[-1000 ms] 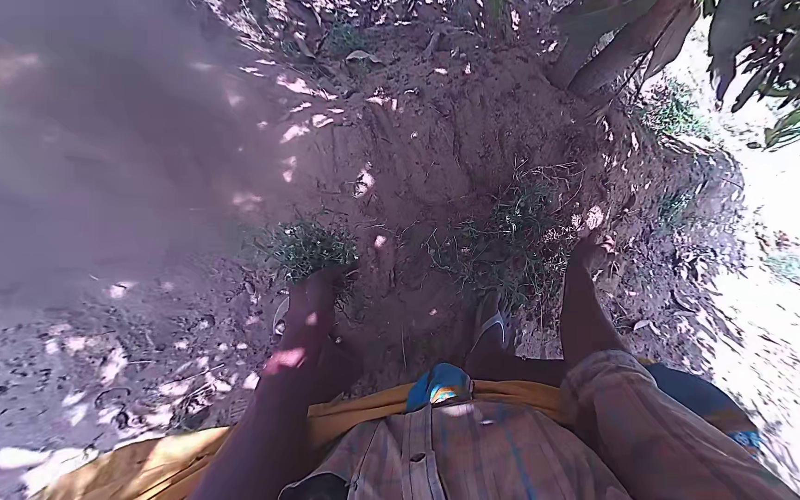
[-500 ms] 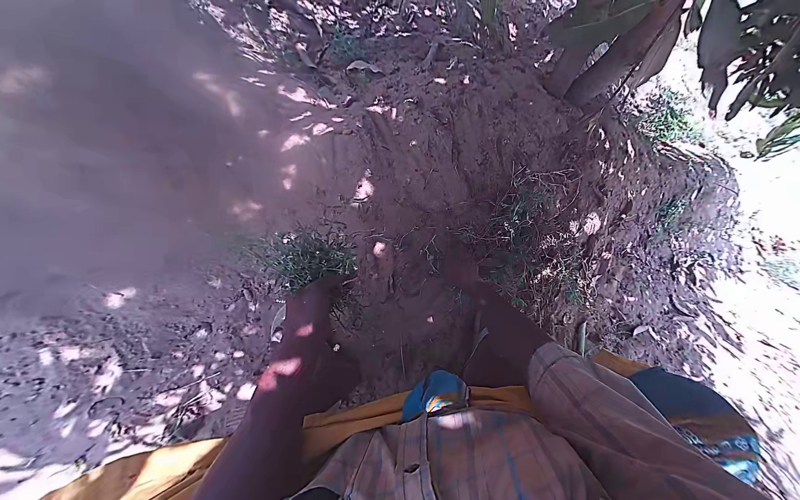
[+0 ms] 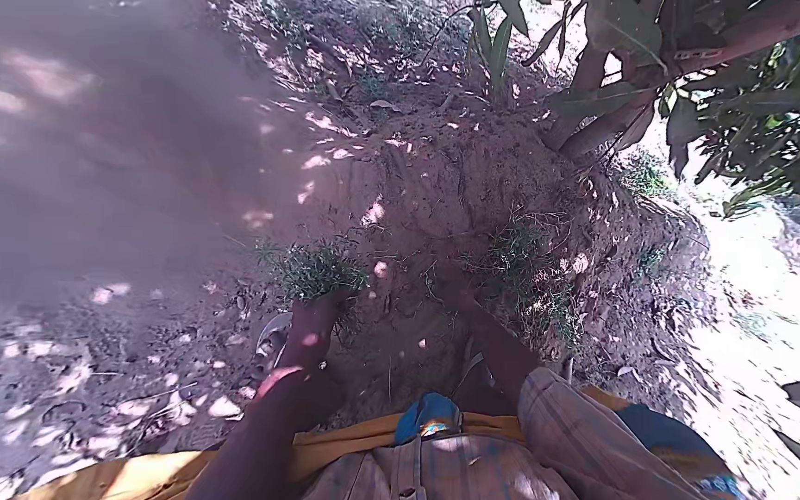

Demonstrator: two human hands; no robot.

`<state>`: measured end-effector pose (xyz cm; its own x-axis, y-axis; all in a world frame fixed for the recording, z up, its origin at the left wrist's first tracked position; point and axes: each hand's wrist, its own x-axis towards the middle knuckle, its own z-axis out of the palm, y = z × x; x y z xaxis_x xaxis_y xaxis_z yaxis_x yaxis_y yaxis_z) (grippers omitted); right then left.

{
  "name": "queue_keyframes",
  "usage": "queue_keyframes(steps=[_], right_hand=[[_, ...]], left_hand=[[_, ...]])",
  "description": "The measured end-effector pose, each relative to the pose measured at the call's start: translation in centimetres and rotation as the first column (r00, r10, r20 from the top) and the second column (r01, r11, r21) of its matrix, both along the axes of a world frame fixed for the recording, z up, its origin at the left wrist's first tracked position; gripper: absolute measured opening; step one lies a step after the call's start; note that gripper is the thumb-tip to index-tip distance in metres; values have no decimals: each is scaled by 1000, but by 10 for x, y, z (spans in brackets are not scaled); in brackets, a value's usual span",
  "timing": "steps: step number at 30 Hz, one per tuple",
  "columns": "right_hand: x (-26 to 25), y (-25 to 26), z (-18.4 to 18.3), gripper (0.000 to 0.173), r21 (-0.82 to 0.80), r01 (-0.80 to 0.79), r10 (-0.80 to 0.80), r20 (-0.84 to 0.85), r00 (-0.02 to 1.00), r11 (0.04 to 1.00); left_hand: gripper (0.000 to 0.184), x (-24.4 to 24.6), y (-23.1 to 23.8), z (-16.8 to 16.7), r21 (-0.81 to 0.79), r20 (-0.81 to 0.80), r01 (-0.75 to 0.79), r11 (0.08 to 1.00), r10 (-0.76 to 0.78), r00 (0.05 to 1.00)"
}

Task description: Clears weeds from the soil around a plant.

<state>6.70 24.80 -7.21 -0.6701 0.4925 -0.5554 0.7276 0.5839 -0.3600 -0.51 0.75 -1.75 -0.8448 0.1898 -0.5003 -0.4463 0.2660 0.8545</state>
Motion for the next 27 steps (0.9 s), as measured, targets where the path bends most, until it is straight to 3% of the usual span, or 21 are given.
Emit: queue_keyframes(steps=[3,5,7,11,15,18,22,25,27], right_hand=[[3,2,12,36,-119,123,-145,-197,970,985],[2,12,37,29,-366,193,-321,-331,887,910],[3,24,59,31,-602,142,-452,-403,796,786],[1,11,76,29,-737,0,-508,-467,724,676],[0,-32,71,21,-768,-88,-394,-419,818,635],[-4,-55,74,27,-682,-234,-136,-442,887,693],[-7,-73,83,27,-591,-320,80,-396,915,741],[-8,-66,81,27,-579,-374,195,-348,917,725],[-9,-49,84,23,-546,-418,285,-314,905,726]], left_hand=[[21,-4,-3,-10,8,19,-5,1000,5,1000],[22,-5,-9,-24,8,-7,38,999,-38,999],[22,-5,-9,-26,15,-17,37,999,-37,999],[21,-3,-3,-8,45,-5,16,999,-16,1000],[23,3,-1,11,26,-26,90,996,-89,996],[25,4,-2,23,-23,10,210,977,-210,978],[14,6,1,19,73,154,166,983,-176,972],[27,5,-9,15,-102,95,350,931,-341,935],[29,6,-19,-2,-253,-96,434,865,-469,878]])
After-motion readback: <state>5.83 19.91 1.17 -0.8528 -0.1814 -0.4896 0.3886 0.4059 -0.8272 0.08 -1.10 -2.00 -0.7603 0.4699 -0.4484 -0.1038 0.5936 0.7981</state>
